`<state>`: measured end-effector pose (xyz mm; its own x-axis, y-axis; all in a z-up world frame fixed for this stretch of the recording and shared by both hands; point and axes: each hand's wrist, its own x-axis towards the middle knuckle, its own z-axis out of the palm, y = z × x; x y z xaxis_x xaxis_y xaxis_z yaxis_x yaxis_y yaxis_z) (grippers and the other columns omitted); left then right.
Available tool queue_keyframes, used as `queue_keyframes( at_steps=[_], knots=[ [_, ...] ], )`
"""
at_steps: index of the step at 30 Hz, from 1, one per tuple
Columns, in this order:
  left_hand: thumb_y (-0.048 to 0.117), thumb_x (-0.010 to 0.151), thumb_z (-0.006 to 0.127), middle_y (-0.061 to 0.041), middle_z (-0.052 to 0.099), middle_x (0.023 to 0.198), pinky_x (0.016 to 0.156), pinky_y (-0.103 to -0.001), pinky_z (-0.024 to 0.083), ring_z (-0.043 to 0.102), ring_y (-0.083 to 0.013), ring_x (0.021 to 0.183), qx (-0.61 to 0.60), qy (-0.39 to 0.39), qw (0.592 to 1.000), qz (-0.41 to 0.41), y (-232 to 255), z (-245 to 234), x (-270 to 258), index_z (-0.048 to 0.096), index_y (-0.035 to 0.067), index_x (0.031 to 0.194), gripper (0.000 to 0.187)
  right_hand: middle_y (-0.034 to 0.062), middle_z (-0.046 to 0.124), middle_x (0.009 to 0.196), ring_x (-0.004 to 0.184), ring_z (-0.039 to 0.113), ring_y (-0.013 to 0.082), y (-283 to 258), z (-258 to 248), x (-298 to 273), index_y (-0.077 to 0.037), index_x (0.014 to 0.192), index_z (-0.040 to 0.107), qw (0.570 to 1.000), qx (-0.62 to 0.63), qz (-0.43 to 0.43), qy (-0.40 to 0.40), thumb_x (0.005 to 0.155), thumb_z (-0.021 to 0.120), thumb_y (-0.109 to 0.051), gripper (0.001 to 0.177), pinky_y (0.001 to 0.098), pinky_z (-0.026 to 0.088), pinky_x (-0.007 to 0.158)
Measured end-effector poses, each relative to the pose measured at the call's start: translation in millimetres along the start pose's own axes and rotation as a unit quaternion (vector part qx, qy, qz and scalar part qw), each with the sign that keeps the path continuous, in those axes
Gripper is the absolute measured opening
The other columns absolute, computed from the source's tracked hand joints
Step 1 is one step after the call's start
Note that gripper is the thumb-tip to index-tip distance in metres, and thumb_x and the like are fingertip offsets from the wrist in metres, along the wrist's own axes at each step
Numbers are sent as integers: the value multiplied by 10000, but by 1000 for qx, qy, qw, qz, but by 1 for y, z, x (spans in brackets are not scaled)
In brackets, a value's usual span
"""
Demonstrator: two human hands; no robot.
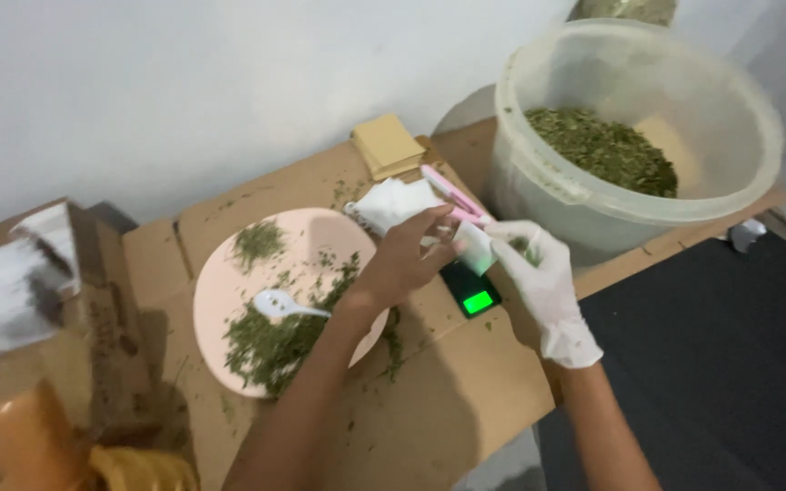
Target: Filling small white tea bags with dried tea leaves using a spoon and placing them into a storage box.
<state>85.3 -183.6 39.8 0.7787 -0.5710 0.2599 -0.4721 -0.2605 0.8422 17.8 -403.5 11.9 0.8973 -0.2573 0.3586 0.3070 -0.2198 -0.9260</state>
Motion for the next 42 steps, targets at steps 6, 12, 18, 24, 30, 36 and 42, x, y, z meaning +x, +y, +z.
queue_keyframes(
  at_steps=[6, 12, 18, 24, 30, 36, 42],
  knots=[
    [204, 985, 769, -154, 803, 1038, 870, -456, 676, 794, -373, 1055, 96, 64, 993, -1, 17, -57, -39, 743, 49, 1123, 209, 257, 738, 705, 579, 772, 314, -60, 58, 15, 82, 1213, 726, 976, 147, -67, -143, 1045, 677, 26, 185, 418, 653, 690],
    [215, 965, 810, -35, 776, 830, 752, -437, 651, 798, -284, 885, 207, 159, 962, -76, 40, -134, -88, 730, 144, 915, 119, 45, 759, 1118, 1033, 699, 94, -37, 151, 27, -15, 1462, 661, 964, 193, -22, -179, 1009, 728, -25, 458, 283, 601, 942],
    [259, 896, 813, -14, 819, 816, 833, -483, 604, 822, -335, 905, 283, 121, 932, -194, 72, -196, -100, 760, 176, 898, 98, 95, 797, 1101, 1021, 801, 193, -59, 226, 8, -13, 1295, 720, 879, 336, 129, -312, 1026, 707, -44, 272, 399, 659, 895],
    [260, 866, 809, -29, 851, 872, 914, -427, 605, 827, -272, 890, 206, 157, 946, -198, 86, -279, -159, 777, 186, 1143, 289, 85, 807, 1004, 897, 800, 180, -97, 284, 12, 5, 1221, 711, 893, 264, 98, -350, 1022, 730, -81, 218, 335, 652, 811],
    [297, 917, 836, -38, 833, 939, 903, -387, 587, 755, -232, 853, 173, 222, 932, -229, 71, -351, -229, 816, 158, 1242, 354, 85, 767, 828, 564, 690, 117, -108, 407, 24, -18, 1184, 763, 885, 169, -14, -434, 951, 837, -104, 259, 232, 564, 539],
    [196, 901, 891, -158, 819, 984, 910, -512, 582, 777, -410, 992, 243, 307, 886, -248, -75, -424, -322, 811, 63, 1106, 257, 61, 774, 942, 868, 728, 154, -161, 495, 14, -80, 1224, 774, 870, 50, -143, -469, 826, 957, -158, 445, 339, 624, 845],
    [213, 876, 878, -136, 834, 1107, 926, -538, 613, 763, -414, 1115, 336, 276, 828, -354, -100, -435, -362, 847, 101, 1006, 173, 39, 846, 939, 981, 814, 290, -116, 606, 2, -248, 998, 851, 821, -171, -280, -467, 886, 823, -382, 176, 401, 628, 902]
  ],
)
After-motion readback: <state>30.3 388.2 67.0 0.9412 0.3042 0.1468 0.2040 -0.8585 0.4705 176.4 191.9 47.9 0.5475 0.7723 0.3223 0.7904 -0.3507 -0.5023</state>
